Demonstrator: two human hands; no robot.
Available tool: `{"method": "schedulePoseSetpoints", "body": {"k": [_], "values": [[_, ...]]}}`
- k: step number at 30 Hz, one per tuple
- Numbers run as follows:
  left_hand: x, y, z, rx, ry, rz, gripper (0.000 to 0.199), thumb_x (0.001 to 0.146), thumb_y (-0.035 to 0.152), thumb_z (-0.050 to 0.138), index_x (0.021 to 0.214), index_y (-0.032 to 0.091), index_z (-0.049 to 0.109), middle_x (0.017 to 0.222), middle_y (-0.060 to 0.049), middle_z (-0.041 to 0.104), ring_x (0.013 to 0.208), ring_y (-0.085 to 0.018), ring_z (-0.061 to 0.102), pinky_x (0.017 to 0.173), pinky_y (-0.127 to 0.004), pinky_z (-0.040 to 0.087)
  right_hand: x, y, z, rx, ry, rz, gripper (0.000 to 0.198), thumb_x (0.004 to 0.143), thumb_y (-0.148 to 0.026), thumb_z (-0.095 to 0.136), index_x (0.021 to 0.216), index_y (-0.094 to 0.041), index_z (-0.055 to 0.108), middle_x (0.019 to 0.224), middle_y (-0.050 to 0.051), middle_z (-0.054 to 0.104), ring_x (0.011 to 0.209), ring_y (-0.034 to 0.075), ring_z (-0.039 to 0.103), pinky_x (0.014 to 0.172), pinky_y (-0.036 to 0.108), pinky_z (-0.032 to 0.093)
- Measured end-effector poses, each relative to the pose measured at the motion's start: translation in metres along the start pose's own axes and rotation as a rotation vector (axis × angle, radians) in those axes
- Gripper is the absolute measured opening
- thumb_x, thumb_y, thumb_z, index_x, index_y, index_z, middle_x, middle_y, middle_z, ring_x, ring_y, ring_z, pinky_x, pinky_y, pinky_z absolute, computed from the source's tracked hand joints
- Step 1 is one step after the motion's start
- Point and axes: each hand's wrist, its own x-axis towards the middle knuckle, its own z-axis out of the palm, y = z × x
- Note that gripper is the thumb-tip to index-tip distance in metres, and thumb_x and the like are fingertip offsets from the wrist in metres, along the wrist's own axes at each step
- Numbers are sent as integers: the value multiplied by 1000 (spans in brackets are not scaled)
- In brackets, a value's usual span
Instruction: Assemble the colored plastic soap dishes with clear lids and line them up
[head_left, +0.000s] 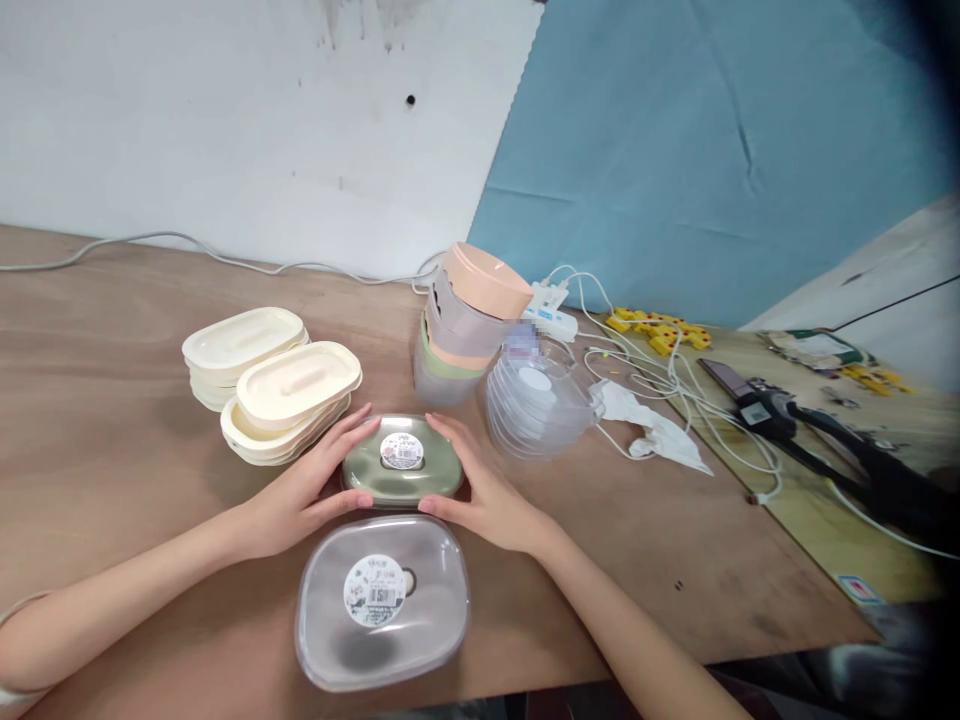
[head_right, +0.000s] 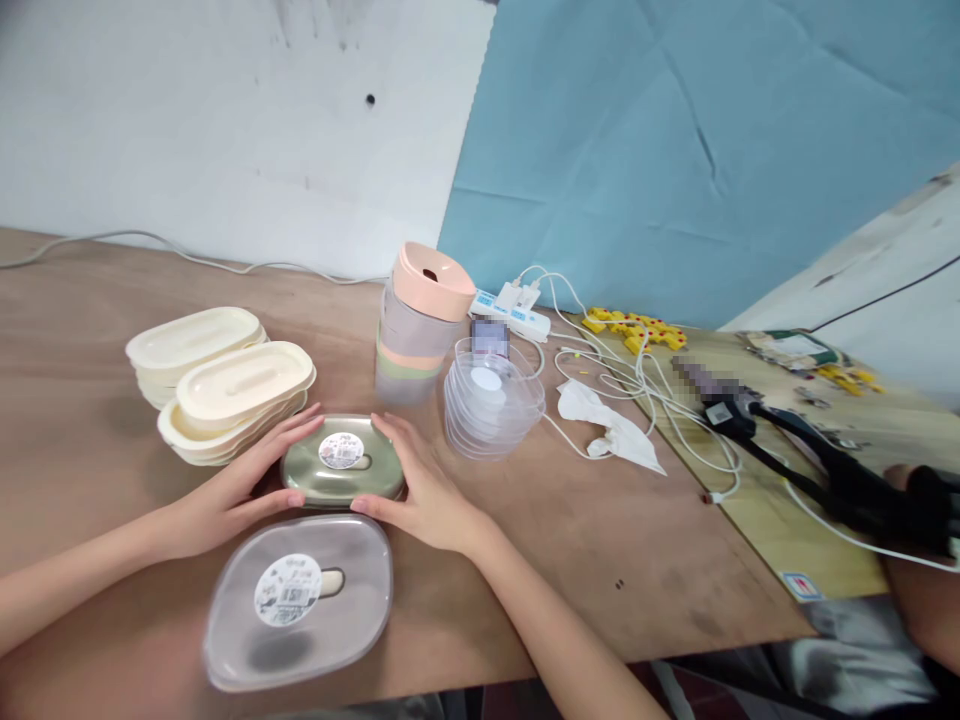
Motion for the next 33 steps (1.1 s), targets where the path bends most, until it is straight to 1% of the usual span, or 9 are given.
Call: {"method": "schedulePoseSetpoints", "body": {"k": [4,9,12,16,21,22,26,29,33], "values": [[1,0,0,-11,38,-28,56,98,38,47,149,31,24,161,-7,19,148,-27,20,119,-48,25,1,0,4,-88,43,-11,89,81,-45,71,150,-30,18,155,12,25,145,27,25,118,50,25],[4,-1,-3,-27,61,16,67,88,37,64,145,31,29,151,-9,35,139,-29,37,115,-47,33,-1,-1,10,-127,65,36,87,83,-44,69,151,-30,18,157,14,22,146,29,23,116,53,26],[6,-3,-1,-20,132,21,64,85,35,67,140,30,35,141,-8,44,131,-30,44,111,-48,36,-1,2,10,-136,115,36,85,85,-42,67,151,-29,17,157,16,23,146,29,23,116,55,26],[7,-1,3,-2,196,23,62,81,34,70,135,27,38,136,-10,46,130,-32,44,109,-50,37,-4,0,3,-143,188,-48,84,84,-29,67,151,-27,16,155,15,28,144,29,28,116,54,28],[6,2,7,-37,221,2,62,79,33,72,131,26,39,135,-10,48,131,-32,44,108,-49,39,-25,-30,-6,19,377,-227,62,90,-26,57,145,-31,28,145,10,42,138,26,38,113,50,35],[6,2,7,-53,218,-5,62,79,33,73,130,26,39,134,-10,50,130,-31,46,108,-47,40,-31,-37,-6,36,334,-263,63,88,-31,61,144,-32,30,144,9,42,137,27,39,113,50,36],[7,3,6,-102,207,-18,63,79,35,73,130,27,38,133,-8,52,124,-28,51,103,-43,45,-51,-48,4,-56,-44,-313,77,72,-46,79,137,-33,41,151,11,34,138,32,38,110,46,40],[7,3,6,-115,208,-28,62,78,36,73,129,26,39,132,-8,54,123,-28,53,102,-42,46,-60,-37,22,-137,-68,-287,74,67,-45,82,131,-32,46,154,14,28,137,35,40,105,48,44],[7,3,5,-120,195,-44,65,76,37,76,129,26,40,131,-8,54,121,-29,54,102,-43,45,-62,-24,36,-104,-65,-242,78,62,-45,84,129,-32,45,150,15,32,132,34,47,98,45,49]]}}
